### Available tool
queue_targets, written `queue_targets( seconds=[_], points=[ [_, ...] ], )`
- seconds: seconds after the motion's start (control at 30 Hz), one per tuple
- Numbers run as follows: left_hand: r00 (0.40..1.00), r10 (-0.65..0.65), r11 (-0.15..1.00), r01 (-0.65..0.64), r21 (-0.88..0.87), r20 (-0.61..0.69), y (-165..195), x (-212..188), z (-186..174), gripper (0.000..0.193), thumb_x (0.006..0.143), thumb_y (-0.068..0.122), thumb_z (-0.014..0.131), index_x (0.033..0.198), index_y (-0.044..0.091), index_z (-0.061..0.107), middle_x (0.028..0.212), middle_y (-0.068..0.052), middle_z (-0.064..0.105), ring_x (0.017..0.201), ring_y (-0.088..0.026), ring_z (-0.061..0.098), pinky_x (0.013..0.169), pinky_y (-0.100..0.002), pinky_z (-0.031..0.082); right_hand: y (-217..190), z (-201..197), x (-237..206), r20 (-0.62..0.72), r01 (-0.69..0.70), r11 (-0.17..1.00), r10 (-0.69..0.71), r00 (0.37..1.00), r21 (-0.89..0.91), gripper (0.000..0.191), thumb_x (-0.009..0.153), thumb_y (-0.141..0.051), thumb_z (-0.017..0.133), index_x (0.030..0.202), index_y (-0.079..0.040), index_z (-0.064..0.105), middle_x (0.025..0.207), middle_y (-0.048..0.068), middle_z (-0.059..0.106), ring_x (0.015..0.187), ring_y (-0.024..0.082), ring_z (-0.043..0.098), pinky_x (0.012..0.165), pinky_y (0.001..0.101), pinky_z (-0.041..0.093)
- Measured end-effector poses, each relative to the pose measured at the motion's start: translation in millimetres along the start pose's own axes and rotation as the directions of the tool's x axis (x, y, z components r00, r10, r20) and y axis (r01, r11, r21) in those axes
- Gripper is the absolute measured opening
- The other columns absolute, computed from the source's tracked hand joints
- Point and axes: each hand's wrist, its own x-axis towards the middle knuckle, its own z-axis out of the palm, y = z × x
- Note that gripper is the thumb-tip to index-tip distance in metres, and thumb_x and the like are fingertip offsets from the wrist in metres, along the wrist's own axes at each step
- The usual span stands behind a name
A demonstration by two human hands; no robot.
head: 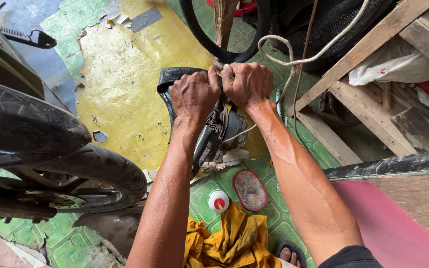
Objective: The person works on a motorcycle inner tube held in a stand, manipulating the valve area with a metal rod tool and pressing on the tube. They pick up a bottle of liquid and pour or apply it onto the tube and valve area, then continue working the tube with their hands.
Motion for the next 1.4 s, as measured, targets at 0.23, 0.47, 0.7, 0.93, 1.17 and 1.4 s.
queue_targets(
  seconds=[0.23, 0.47, 0.7, 0.93, 1.17, 1.4],
  points=[
    [0.992, 0.1, 0.994, -0.103, -0.038, -0.075, -0.7, 3.9, 3.3, 0.042, 0.094, 0.037, 0.055, 0.07, 0.016, 0.082, 0.064, -0.018, 0.073, 0.057, -0.043, 0.07, 0.057, -0.054, 0.056, 0.9, 3.4, -1.9, -0.041, -0.007, 0.999, 0.005, 0.999, -0.037, 0.036, 0.095, -0.033, 0.06, 0.069, -0.012, 0.074, 0.059, 0.018, 0.064, 0.048, 0.036, 0.064, 0.048, 0.0463, 0.051],
    [0.996, -0.058, 0.995, 0.063, -0.082, 0.066, 4.6, 0.8, -0.8, 0.056, 0.098, 0.044, 0.053, 0.064, 0.005, 0.075, 0.06, -0.021, 0.067, 0.055, -0.038, 0.07, 0.055, -0.048, 0.055, 4.7, 1.1, -1.3, -0.013, 0.011, 0.998, -0.012, 1.0, -0.059, 0.037, 0.098, -0.031, 0.06, 0.07, -0.01, 0.073, 0.059, 0.017, 0.063, 0.048, 0.035, 0.062, 0.048, 0.0461, 0.048],
    [0.999, -0.036, 0.997, 0.037, -0.073, 0.023, 4.8, 0.4, -1.3, 0.057, 0.097, 0.045, 0.054, 0.062, 0.005, 0.075, 0.059, -0.022, 0.066, 0.055, -0.04, 0.07, 0.055, -0.049, 0.055, 5.4, 1.8, -2.7, -0.01, 0.013, 0.998, -0.014, 1.0, -0.063, 0.036, 0.097, -0.031, 0.06, 0.07, -0.01, 0.073, 0.06, 0.017, 0.063, 0.049, 0.035, 0.063, 0.05, 0.0467, 0.049],
    [0.997, -0.055, 0.996, 0.059, -0.061, 0.055, 5.9, 0.3, -3.0, 0.058, 0.099, 0.046, 0.053, 0.063, 0.005, 0.074, 0.061, -0.023, 0.067, 0.057, -0.041, 0.07, 0.057, -0.05, 0.056, 3.3, 0.4, -1.9, 0.001, 0.005, 0.998, -0.005, 1.0, -0.065, 0.037, 0.097, -0.031, 0.06, 0.071, -0.009, 0.073, 0.062, 0.018, 0.065, 0.053, 0.038, 0.064, 0.052, 0.0476, 0.05],
    [0.998, -0.049, 0.998, 0.051, -0.04, 0.036, 4.8, 1.3, -2.4, 0.056, 0.097, 0.046, 0.055, 0.065, 0.006, 0.076, 0.063, -0.023, 0.068, 0.059, -0.041, 0.071, 0.06, -0.051, 0.056, 0.6, -2.6, -3.1, -0.008, 0.015, 0.999, -0.016, 1.0, -0.047, 0.036, 0.098, -0.03, 0.059, 0.072, -0.01, 0.073, 0.064, 0.018, 0.066, 0.054, 0.038, 0.066, 0.054, 0.048, 0.051],
    [0.997, -0.051, 0.999, 0.052, -0.013, 0.061, 3.1, 1.1, -1.4, 0.056, 0.098, 0.045, 0.054, 0.066, 0.005, 0.076, 0.062, -0.022, 0.068, 0.058, -0.04, 0.071, 0.058, -0.05, 0.056, -0.9, -3.4, -2.7, -0.019, 0.026, 0.999, -0.027, 0.999, -0.042, 0.037, 0.098, -0.029, 0.058, 0.071, -0.009, 0.073, 0.062, 0.018, 0.066, 0.052, 0.037, 0.065, 0.052, 0.047, 0.051]
  ],
)
